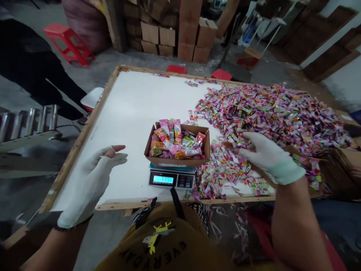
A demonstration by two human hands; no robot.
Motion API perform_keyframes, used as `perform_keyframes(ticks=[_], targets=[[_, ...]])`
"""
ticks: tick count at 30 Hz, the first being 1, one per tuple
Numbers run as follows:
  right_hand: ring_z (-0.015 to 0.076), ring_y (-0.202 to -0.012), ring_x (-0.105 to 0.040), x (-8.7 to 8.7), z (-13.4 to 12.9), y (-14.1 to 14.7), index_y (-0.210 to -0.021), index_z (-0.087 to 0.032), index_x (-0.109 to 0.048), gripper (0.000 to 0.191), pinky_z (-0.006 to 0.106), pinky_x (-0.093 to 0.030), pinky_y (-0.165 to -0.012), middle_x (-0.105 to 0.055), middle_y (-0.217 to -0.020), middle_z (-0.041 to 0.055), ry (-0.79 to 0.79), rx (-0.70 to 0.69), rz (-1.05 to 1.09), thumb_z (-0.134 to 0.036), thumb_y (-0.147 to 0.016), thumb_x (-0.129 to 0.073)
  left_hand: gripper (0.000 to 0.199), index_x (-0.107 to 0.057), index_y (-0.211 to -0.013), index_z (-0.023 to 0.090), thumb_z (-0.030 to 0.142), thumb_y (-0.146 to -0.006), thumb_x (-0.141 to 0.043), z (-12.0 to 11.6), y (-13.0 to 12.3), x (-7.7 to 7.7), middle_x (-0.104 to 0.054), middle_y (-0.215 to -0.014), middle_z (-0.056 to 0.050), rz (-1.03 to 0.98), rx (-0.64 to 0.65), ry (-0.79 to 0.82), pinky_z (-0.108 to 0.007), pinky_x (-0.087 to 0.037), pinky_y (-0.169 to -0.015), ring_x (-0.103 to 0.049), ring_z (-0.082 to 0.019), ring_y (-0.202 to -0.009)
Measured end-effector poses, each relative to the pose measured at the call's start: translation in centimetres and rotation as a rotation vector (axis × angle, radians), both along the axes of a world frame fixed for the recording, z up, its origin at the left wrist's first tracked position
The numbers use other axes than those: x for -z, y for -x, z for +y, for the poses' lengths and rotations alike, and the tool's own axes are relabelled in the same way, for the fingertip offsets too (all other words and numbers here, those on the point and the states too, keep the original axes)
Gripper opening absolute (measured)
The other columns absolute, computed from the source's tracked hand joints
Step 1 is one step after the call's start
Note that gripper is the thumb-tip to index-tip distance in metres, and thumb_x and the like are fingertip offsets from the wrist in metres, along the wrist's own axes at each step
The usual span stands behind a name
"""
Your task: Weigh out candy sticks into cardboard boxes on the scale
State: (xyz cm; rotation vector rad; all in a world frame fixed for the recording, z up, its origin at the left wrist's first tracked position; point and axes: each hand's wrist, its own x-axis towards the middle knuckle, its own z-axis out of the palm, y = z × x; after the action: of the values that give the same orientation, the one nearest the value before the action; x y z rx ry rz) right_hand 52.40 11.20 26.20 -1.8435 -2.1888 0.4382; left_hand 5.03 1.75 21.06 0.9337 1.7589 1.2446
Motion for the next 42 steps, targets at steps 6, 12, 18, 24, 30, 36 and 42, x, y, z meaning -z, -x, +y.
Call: perform_keyframes(ticks=[6,12,18,24,30,36,42], targets=[[0.0242,-0.077,-0.071,-0.3,-0.5,4.8,-0.115,-0.019,-0.073,0.042,0.040,-0.057,-0.073,-0.077,-0.092,0.0098,-0.081,0.028,0.172,-0.054,-0.093,-0.063,0.054,-0.073,-0.124,0.011,0.055,-0.095,-0.062,4.1,-1.8,-2.4,-0.078,-0.107,-0.012,0.055,0.099,-0.076,-0.043,-0.059,-0.097,-0.075,-0.027,-0.102],[0.0234,-0.090,-0.071,0.1,3.0,12.0,-0.114,-0.015,-0.074,0.033,0.040,-0.057,-0.086,-0.077,-0.106,0.0111,-0.223,-0.176,0.283,-0.039,-0.094,-0.062,0.051,-0.072,-0.120,0.011,0.055,-0.094,-0.064,6.8,-3.4,-3.2,-0.076,-0.124,-0.016,0.034,0.155,-0.203,-0.041,-0.061,-0.090,-0.073,-0.024,-0.099],[0.0286,-0.113,-0.066,3.1,8.2,17.6,-0.125,-0.011,-0.074,0.038,0.043,-0.050,-0.103,-0.073,-0.122,0.0167,-0.209,-0.194,0.137,-0.033,-0.099,-0.058,0.049,-0.073,-0.119,0.013,0.052,-0.093,-0.060,8.4,-3.6,-1.5,-0.076,-0.120,-0.014,0.051,0.174,-0.197,-0.040,-0.060,-0.089,-0.072,-0.025,-0.099],[0.0237,-0.103,-0.067,6.9,12.3,23.1,-0.096,-0.014,-0.079,0.017,0.034,-0.049,-0.097,-0.078,-0.104,0.0104,0.033,-0.236,0.100,-0.024,-0.089,-0.067,0.051,-0.068,-0.126,0.015,0.043,-0.083,-0.065,9.7,-3.5,1.7,-0.078,-0.114,-0.014,0.418,0.531,0.068,-0.039,-0.059,-0.082,-0.073,-0.027,-0.092],[0.0157,-0.068,-0.062,6.2,10.7,20.2,-0.078,-0.020,-0.064,0.018,0.028,-0.051,-0.069,-0.064,-0.068,-0.0019,0.041,-0.008,0.848,-0.035,-0.085,-0.068,0.026,-0.057,-0.091,0.019,0.038,-0.092,-0.040,8.1,-0.5,3.3,-0.058,-0.046,-0.003,0.304,0.612,0.480,-0.029,-0.041,-0.042,-0.056,-0.022,-0.039],[0.0090,-0.050,-0.049,2.8,5.3,12.4,-0.082,-0.020,-0.063,0.045,0.020,-0.041,-0.048,-0.060,-0.060,-0.0050,0.092,0.095,1.253,-0.056,-0.071,-0.089,0.033,-0.052,-0.070,0.024,0.051,-0.087,-0.044,6.2,9.5,4.8,-0.060,-0.043,-0.008,0.394,0.532,0.434,-0.030,-0.043,-0.045,-0.057,-0.022,-0.039],[0.0094,-0.055,-0.054,2.6,4.9,16.8,-0.082,-0.019,-0.069,0.029,0.021,-0.048,-0.056,-0.065,-0.065,-0.0035,0.112,-0.052,1.218,-0.046,-0.083,-0.080,0.031,-0.050,-0.079,0.025,0.055,-0.077,-0.049,6.9,13.2,4.7,-0.061,-0.043,-0.007,0.346,0.455,0.491,-0.028,-0.035,-0.038,-0.052,-0.022,-0.034]])
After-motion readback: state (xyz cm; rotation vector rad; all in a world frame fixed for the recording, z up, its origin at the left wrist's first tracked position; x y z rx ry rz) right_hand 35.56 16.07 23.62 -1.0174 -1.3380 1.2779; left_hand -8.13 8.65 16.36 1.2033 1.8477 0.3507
